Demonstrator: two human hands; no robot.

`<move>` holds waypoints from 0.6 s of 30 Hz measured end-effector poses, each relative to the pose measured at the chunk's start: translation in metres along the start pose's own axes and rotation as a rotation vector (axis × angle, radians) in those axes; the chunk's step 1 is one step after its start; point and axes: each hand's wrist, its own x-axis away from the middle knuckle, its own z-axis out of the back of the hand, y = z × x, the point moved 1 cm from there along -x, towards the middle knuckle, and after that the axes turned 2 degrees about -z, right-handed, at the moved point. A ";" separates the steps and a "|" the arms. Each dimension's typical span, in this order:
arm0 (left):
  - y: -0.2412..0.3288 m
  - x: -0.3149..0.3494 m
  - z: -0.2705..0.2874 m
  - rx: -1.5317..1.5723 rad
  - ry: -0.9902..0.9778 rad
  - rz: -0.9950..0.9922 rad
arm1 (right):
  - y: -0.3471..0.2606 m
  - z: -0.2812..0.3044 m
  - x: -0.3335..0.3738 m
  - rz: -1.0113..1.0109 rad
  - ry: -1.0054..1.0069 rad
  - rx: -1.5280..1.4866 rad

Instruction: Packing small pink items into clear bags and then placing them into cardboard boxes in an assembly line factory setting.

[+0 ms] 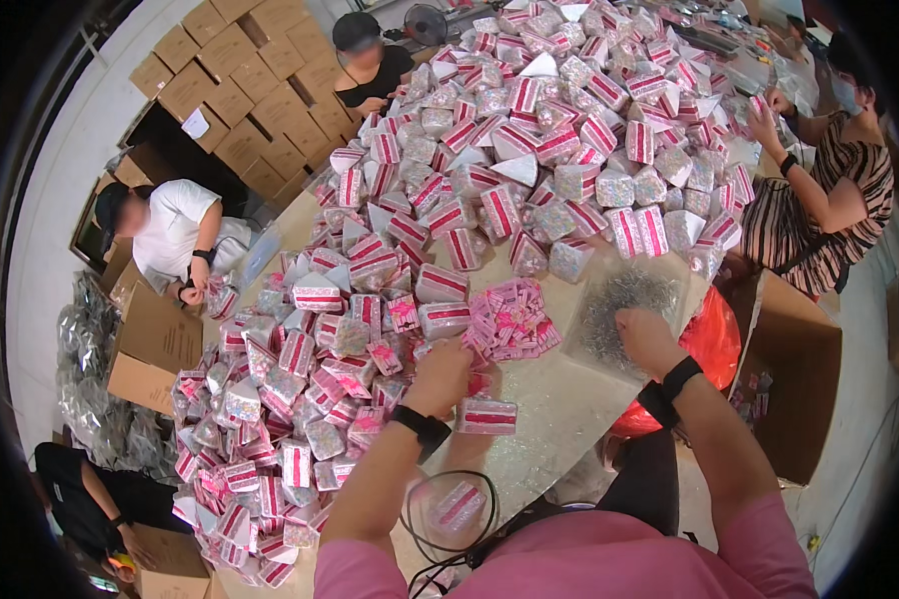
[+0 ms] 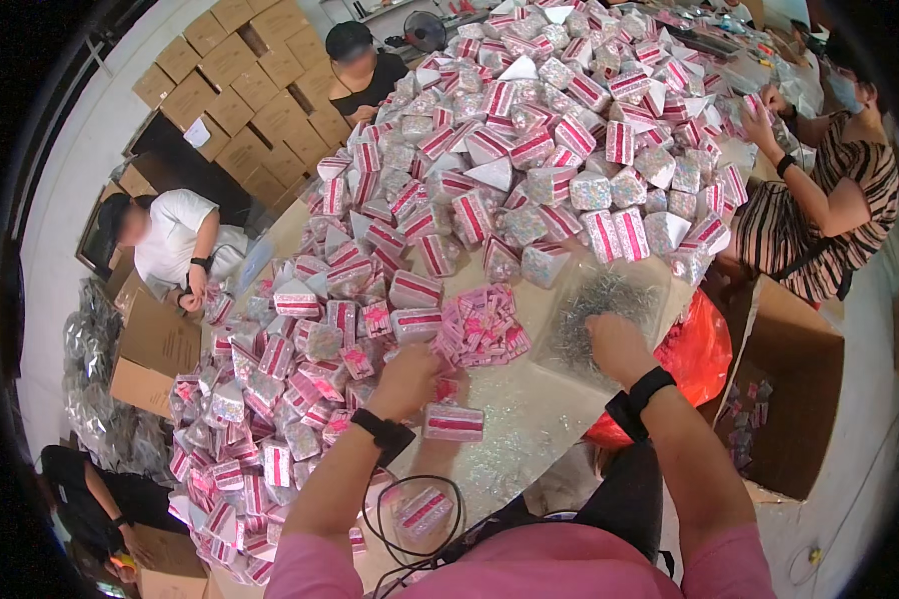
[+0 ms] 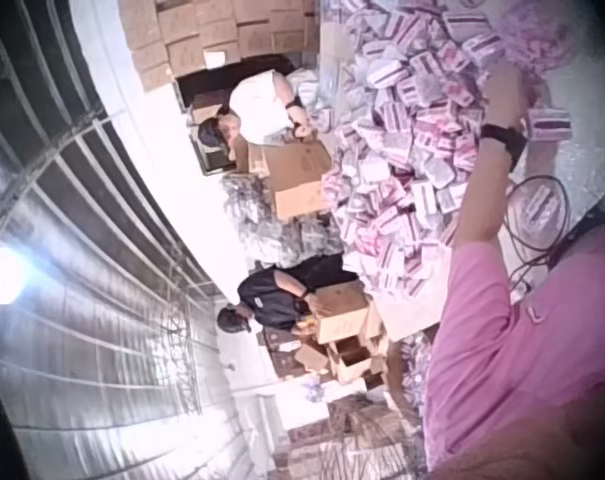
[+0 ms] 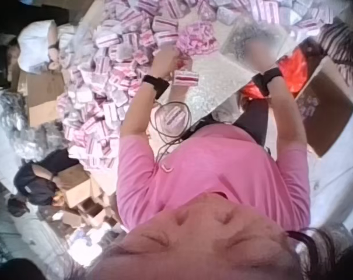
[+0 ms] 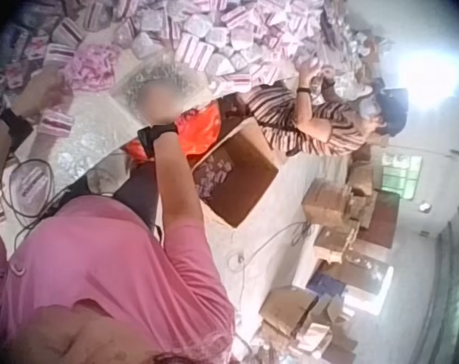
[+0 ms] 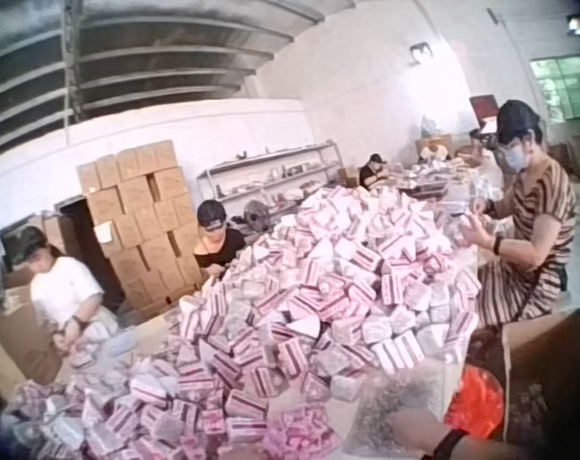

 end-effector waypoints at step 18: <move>-0.005 0.019 0.070 1.114 0.166 0.294 | 0.010 0.001 -0.006 -0.007 0.098 -0.177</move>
